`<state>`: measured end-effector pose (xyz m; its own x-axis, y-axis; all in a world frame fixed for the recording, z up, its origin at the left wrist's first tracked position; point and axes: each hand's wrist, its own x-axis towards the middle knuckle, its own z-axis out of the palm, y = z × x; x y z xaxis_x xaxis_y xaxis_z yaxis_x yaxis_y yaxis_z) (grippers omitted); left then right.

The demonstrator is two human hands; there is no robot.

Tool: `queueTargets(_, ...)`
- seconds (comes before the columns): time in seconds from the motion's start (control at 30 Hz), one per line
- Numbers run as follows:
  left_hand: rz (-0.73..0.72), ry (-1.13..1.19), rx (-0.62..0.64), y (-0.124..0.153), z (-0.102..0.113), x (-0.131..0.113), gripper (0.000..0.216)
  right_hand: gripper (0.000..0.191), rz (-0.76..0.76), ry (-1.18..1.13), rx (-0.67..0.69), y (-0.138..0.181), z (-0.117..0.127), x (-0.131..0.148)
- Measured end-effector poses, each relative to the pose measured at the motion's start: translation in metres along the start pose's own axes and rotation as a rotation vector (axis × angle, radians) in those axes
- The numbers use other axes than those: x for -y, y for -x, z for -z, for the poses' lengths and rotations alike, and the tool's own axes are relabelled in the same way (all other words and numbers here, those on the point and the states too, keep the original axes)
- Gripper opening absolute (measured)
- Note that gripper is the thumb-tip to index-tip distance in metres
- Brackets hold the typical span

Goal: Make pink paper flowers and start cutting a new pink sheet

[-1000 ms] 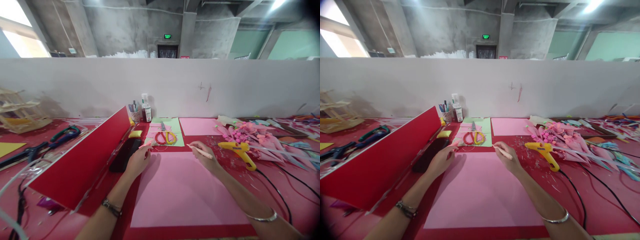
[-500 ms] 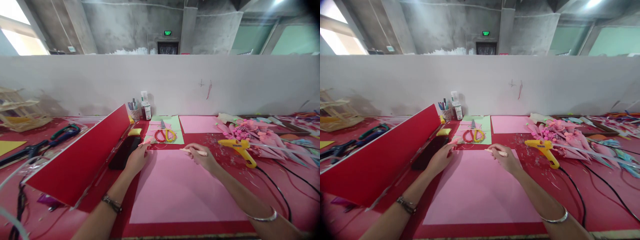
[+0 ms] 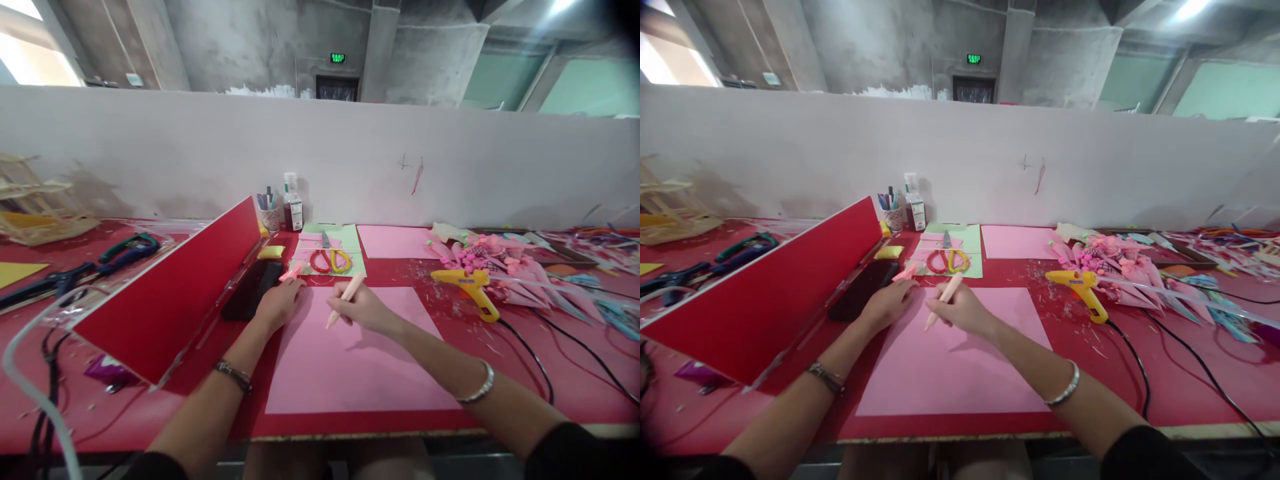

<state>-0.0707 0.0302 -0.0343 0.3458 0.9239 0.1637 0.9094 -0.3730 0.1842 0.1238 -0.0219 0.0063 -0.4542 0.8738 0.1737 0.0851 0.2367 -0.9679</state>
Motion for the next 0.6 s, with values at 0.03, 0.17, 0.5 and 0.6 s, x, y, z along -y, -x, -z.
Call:
queueTargets(0.03,0.01,-0.014,-0.004,0.001,-0.001,-0.001,0.027,0.024,-0.025,-0.03,0.051,-0.004,-0.008,-0.004)
queueTargets(0.17,0.04,-0.064,-0.013,0.003,-0.002,-0.006,0.029,0.021,-0.072,-0.04,0.126,-0.012,-0.031,-0.021)
queueTargets(0.5,0.084,-0.124,-0.041,0.006,-0.001,-0.02,0.025,0.023,-0.031,-0.057,0.245,-0.01,-0.042,-0.036)
queueTargets(0.6,0.067,-0.134,-0.047,0.008,-0.002,-0.021,0.027,0.023,0.019,0.015,0.165,-0.02,-0.037,-0.037)
